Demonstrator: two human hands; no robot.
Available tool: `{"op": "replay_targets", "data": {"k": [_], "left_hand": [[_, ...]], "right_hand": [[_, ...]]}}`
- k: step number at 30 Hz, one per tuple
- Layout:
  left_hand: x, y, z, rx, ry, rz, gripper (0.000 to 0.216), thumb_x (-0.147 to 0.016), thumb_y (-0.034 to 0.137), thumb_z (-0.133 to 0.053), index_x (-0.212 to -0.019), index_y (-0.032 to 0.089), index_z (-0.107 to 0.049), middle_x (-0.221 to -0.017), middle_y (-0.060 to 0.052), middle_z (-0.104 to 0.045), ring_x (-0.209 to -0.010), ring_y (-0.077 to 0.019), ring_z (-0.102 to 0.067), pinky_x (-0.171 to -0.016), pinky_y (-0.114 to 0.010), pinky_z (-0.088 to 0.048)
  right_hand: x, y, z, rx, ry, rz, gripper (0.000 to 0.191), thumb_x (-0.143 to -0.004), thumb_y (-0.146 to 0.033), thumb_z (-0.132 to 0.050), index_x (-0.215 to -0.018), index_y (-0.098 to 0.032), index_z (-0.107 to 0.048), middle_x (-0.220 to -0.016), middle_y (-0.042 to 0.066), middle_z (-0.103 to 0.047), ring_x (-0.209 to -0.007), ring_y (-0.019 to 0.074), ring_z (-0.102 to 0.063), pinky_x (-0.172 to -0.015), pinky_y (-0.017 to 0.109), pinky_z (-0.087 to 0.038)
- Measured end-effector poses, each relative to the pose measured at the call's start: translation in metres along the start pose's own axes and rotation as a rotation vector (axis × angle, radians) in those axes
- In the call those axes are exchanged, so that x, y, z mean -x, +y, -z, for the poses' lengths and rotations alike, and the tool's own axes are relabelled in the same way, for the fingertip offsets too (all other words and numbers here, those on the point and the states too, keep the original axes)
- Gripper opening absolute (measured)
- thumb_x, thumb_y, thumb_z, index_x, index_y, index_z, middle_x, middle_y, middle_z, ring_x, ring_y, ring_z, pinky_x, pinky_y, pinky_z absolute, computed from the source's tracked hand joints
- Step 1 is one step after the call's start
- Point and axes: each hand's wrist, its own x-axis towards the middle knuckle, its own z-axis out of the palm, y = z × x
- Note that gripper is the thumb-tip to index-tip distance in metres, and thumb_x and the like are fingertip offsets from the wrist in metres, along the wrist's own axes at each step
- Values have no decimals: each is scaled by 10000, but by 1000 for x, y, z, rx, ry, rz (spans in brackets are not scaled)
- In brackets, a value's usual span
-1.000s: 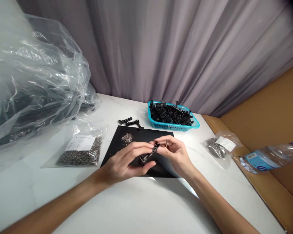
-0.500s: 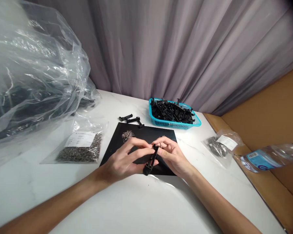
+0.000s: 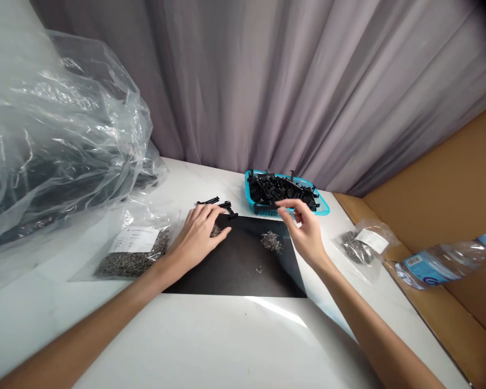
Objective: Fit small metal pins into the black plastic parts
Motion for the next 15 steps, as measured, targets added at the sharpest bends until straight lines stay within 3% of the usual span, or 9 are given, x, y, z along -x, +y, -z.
{"op": "replay_targets", "data": {"k": [4,8,12,15], "left_hand": [[-3,-11,-2,-75,-42,-18,262,-1012,377,-548,-1174,183,-616,-1257,-123,-673,-1196,-313,-580,-1024,-477,-446],[-5,-15,-7,-119,-70,-3,418,-1038,496,-470,-1244,159,-608,-1419,-162,-618,-1364,-330,-503,-1134,-502,-375],[-8,-24,-15,-129,-130,47,510,-1041,559,-428,-1266,141,-613,-1483,-171,-583,-1436,-327,-453,-1187,-519,-325],[-8,-30,-20,-133,-146,60,509,-1049,548,-413,-1268,142,-626,-1484,-169,-586,-1430,-323,-468,-1199,-530,-309]], "right_hand": [[-48,23,8,379,205,176,189,-1017,-309,-531,-1061,-236,-699,-1041,65,-746,-931,254,-560,-882,406,-427],[-73,47,5,638,140,211,275,-1041,-335,-480,-1129,-230,-718,-1030,105,-720,-939,288,-538,-888,441,-423],[-61,53,1,733,180,251,350,-1064,-353,-419,-1267,-249,-684,-1201,147,-630,-1016,308,-536,-908,467,-428],[-38,42,2,685,184,256,347,-1057,-389,-453,-1291,-222,-648,-1186,160,-611,-1030,314,-546,-904,472,-441]]}}
